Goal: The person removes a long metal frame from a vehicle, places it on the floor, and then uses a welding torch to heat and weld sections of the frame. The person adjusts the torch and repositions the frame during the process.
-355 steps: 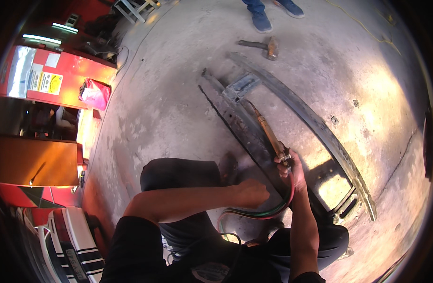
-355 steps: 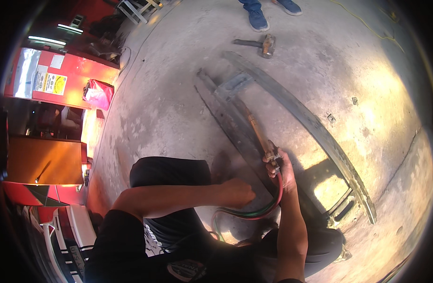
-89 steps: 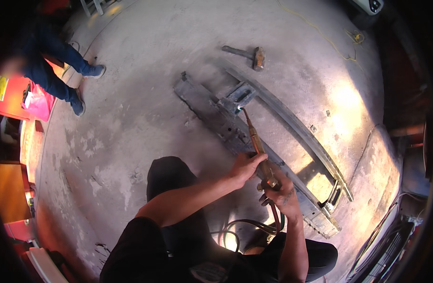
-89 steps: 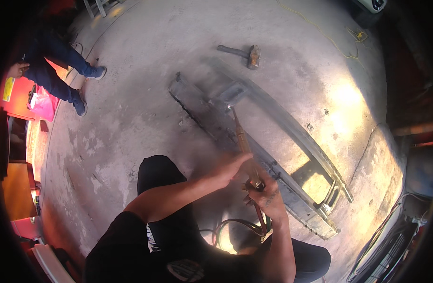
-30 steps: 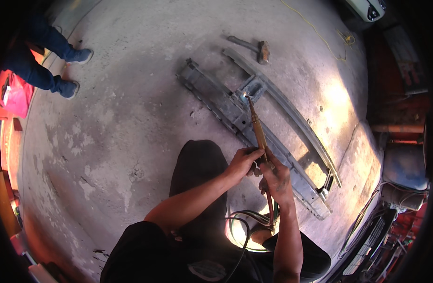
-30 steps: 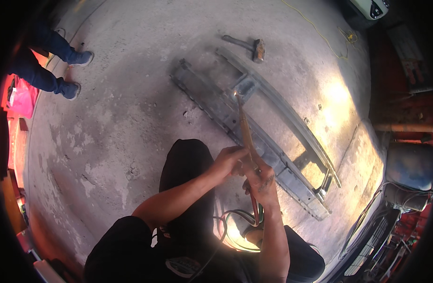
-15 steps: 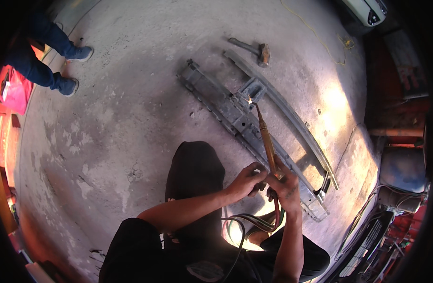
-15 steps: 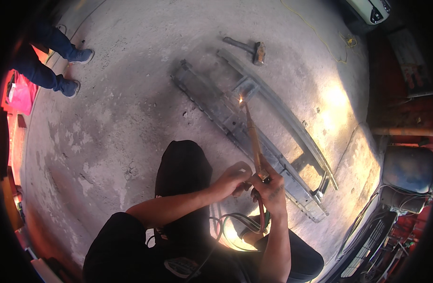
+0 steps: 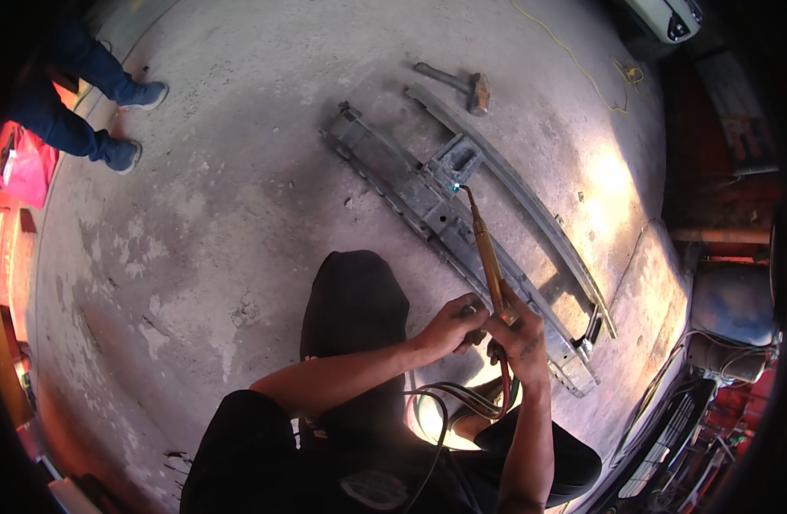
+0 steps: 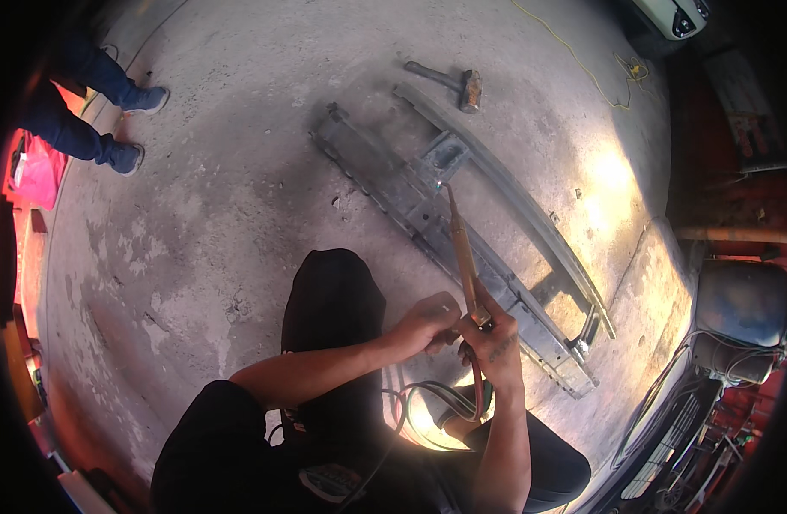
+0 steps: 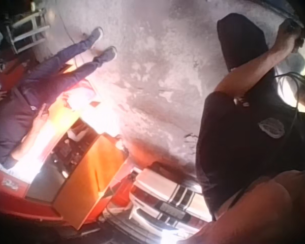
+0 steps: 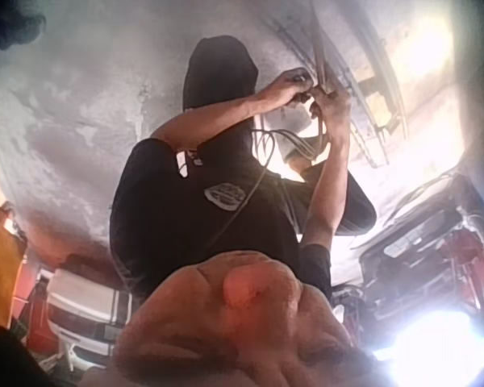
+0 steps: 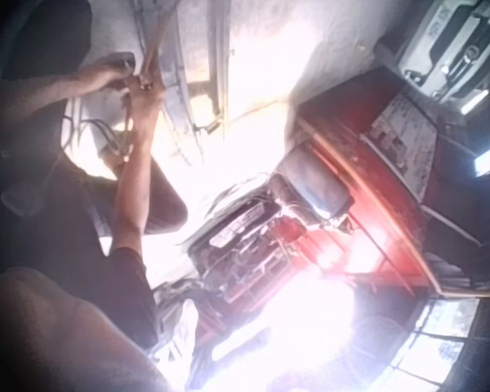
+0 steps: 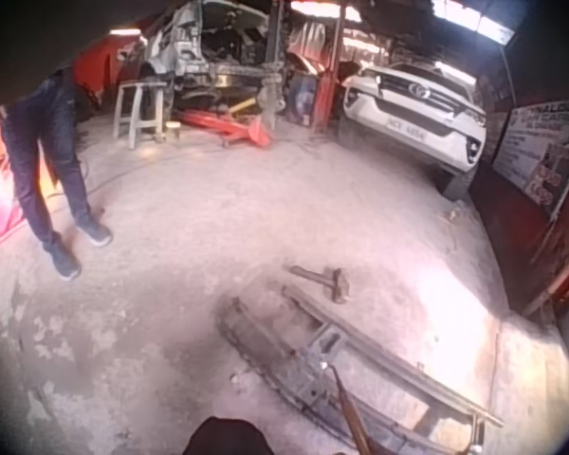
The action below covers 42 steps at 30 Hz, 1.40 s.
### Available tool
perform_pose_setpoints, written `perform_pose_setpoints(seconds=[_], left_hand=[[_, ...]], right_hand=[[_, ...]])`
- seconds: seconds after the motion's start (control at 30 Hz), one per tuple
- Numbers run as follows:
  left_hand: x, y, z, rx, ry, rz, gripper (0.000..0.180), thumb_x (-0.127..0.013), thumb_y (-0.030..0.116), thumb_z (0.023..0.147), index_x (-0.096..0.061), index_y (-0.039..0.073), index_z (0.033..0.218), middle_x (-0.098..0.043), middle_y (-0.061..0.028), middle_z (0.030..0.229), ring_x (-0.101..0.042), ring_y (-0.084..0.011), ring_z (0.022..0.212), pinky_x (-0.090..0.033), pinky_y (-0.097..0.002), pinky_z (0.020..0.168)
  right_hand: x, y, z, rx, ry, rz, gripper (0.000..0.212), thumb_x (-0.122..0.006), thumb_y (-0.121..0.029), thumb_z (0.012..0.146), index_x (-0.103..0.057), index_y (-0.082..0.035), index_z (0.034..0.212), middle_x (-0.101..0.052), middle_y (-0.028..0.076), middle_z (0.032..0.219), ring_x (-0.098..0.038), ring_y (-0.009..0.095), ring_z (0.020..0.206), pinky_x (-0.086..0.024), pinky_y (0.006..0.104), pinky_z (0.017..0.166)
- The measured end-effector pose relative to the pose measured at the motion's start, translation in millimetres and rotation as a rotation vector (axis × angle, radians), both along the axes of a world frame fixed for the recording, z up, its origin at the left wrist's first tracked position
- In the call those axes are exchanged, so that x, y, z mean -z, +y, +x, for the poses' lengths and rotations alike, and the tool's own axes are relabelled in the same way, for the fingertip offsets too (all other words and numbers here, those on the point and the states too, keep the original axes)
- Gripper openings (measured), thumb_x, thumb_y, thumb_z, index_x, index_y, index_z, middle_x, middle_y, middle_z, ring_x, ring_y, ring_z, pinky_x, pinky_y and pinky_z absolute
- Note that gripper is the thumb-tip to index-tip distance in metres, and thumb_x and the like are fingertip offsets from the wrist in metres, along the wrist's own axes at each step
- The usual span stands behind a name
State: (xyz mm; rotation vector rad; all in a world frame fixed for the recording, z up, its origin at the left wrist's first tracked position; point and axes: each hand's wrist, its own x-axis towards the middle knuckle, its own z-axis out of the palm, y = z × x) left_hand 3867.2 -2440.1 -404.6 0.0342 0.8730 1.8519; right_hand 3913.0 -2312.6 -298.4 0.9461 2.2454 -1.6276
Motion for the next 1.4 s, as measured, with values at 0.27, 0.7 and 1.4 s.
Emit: perform_pose_setpoints(seconds=[0.27, 0.7, 1.4], left_hand=[[2, -2, -10, -0.048, -0.113, -0.016, 0.018, -0.05, 0.027, 0.1, -0.049, 0.009, 0.097, -0.053, -0.0048, 0.074, -0.043, -0.0083, 0.047, -0.03, -0.0244, 0.04], [6, 2, -17, -0.052, -0.188, 0.004, 0.019, -0.052, 0.028, 0.099, -0.049, 0.009, 0.095, -0.055, -0.0053, 0.08, -0.045, -0.008, 0.05, -0.03, -0.0233, 0.041], [25, 14, -44, -0.152, -0.044, -0.215, 0.028, -0.052, 0.026, 0.101, -0.06, -0.001, 0.098, -0.058, -0.0053, 0.066, -0.046, -0.0083, 0.04, -0.031, -0.0229, 0.033]], right_hand=[[5, -3, -14, -0.025, 0.053, -0.017, 0.064, -0.066, -0.007, 0.084, -0.047, -0.001, 0.144, -0.061, 0.004, 0.067, -0.058, 0.01, 0.049, -0.045, 0.0249, 0.043], [3, -3, -23, -0.019, 0.032, -0.019, 0.065, -0.068, -0.007, 0.083, -0.047, -0.002, 0.144, -0.062, 0.005, 0.068, -0.058, 0.01, 0.049, -0.045, 0.0245, 0.043], [7, -17, -31, -0.025, 0.082, -0.107, 0.059, -0.064, -0.02, 0.092, -0.046, 0.007, 0.141, -0.062, 0.005, 0.072, -0.057, 0.01, 0.05, -0.046, 0.0244, 0.044]])
